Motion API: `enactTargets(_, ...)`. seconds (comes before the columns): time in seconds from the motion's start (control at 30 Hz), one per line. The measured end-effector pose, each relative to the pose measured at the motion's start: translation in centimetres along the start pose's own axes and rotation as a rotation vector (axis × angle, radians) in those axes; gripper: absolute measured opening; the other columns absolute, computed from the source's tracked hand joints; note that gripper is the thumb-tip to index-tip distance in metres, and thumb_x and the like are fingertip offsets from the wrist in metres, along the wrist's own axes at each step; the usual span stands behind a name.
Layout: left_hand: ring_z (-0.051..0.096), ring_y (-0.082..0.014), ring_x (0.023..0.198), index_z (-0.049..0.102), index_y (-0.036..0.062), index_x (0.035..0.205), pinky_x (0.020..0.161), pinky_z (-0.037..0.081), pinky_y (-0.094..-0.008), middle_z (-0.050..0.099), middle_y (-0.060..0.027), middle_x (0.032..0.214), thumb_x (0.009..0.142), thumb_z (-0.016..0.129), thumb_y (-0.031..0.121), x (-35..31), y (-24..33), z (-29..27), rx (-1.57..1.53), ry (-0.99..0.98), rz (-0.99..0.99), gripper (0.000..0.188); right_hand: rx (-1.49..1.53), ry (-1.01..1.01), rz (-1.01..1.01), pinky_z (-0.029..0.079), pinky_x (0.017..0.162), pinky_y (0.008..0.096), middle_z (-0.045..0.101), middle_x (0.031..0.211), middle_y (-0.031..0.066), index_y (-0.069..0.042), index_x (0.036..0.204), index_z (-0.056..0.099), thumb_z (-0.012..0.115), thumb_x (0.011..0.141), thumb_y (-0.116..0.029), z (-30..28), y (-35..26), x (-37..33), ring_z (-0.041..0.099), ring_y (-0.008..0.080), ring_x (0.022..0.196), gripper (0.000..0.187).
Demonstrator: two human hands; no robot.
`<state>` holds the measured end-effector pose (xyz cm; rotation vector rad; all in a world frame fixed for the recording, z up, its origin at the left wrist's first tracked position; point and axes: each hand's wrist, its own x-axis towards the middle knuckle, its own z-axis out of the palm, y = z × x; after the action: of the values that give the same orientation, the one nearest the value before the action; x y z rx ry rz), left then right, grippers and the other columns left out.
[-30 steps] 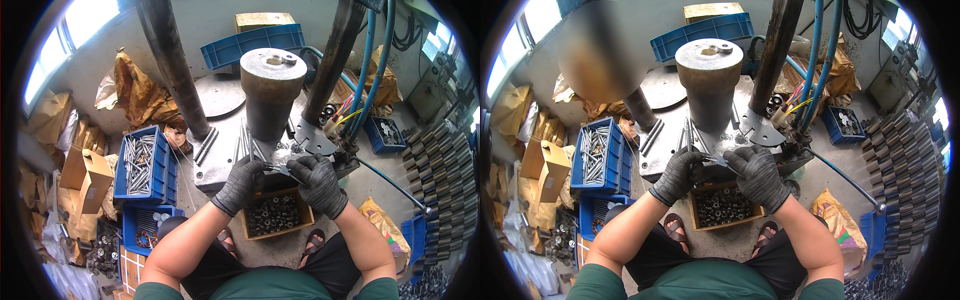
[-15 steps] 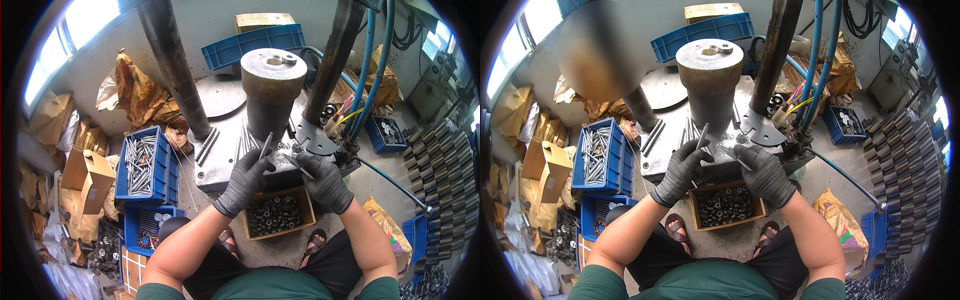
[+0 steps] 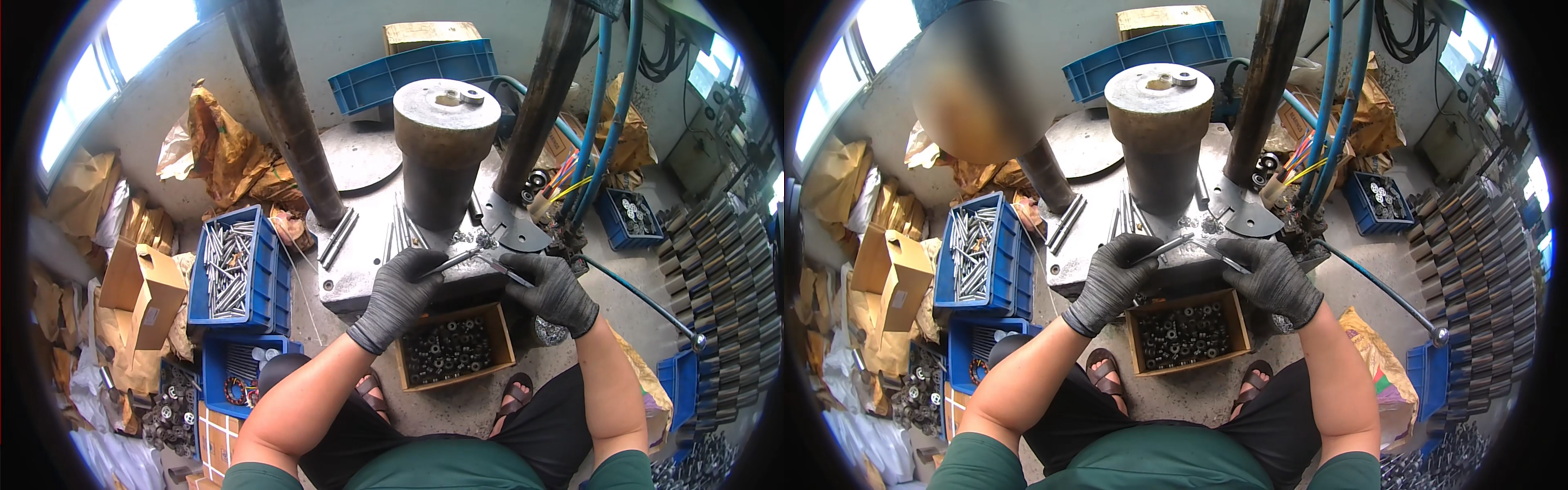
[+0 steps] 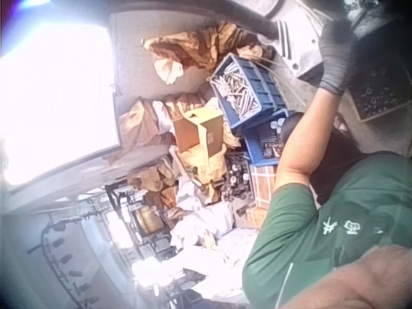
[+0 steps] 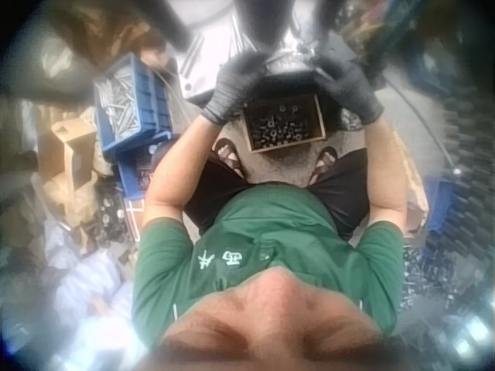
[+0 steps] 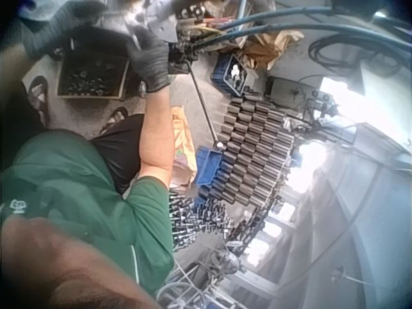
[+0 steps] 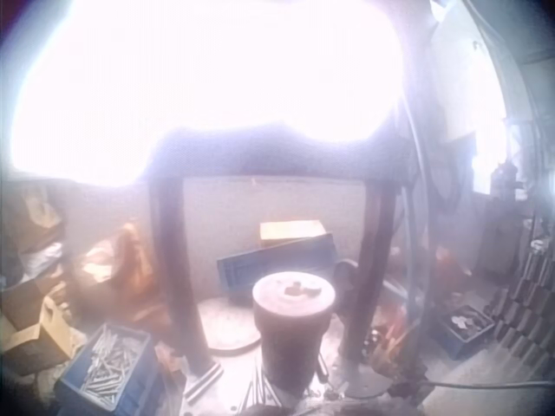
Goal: Sort metal pins and hardware components in an industrial workshop.
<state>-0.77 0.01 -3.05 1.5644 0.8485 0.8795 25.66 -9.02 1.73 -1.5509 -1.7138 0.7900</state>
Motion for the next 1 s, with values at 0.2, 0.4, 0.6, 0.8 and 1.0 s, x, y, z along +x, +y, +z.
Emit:
enactTargets(0.2,0.065,-0.0115,0.098,0.068,0.0007,0.125,0.088,0.055,-0.0283,0.072,-0.0056,0.106,0.096,0.07,0.01,-0.2,0.5,-0.1,-0.019,-0.138,0.02,0.03,0.094,-0.147,0.071,0.056,0.094,0.0309,0.076,0.113,0.0132,0.002,0.127,0.069,0.072,0.087,-0.002,-0.3,-0.8,-0.2,0.071,0.0148,0.104,0.04)
enactTargets(0.4,0.065,-0.0117,0.1,0.064,0.0,0.13,0.089,0.056,-0.0277,0.071,-0.0074,0.114,0.102,0.062,0.019,-0.3,-0.1,0.3,-0.218,-0.177,0.005,0.034,0.155,-0.287,-0.001,0.054,0.098,0.0324,0.074,0.118,0.0113,0.0,0.134,0.065,0.074,0.089,-0.004,1.1,-2.1,-0.1,0.067,0.0139,0.109,0.046)
enactTargets(0.6,0.067,-0.0148,0.101,0.063,-0.002,0.13,0.091,0.056,-0.028,0.071,-0.01,0.116,0.096,0.054,0.009,-0.5,0.7,0.2,-0.41,-0.169,-0.103,0.038,0.088,-0.289,-0.032,0.053,0.1,0.033,0.074,0.121,0.0118,0.0,0.136,0.063,0.075,0.091,-0.007,1.6,-2.4,0.0,0.067,0.015,0.111,0.048)
enactTargets(0.8,0.068,-0.0164,0.102,0.063,-0.003,0.13,0.092,0.056,-0.0291,0.071,-0.0123,0.115,0.092,0.051,0.007,-0.4,0.5,0.0,-0.315,-0.223,-0.117,0.041,-0.004,-0.296,-0.113,0.053,0.1,0.0342,0.074,0.121,0.0138,-0.004,0.134,0.065,0.076,0.09,-0.012,2.5,-1.9,0.1,0.069,0.0175,0.112,0.046)
enactTargets(1.0,0.07,-0.0223,0.105,0.062,-0.0053,0.129,0.094,0.056,-0.0319,0.072,-0.0175,0.116,0.086,0.047,0.004,-0.3,1.3,0.3,-0.432,-0.197,-0.113,0.046,0.005,-0.264,-0.091,0.053,0.098,0.0344,0.075,0.119,0.014,-0.005,0.133,0.066,0.077,0.09,-0.013,2.6,-1.9,0.1,0.07,0.0188,0.111,0.046)
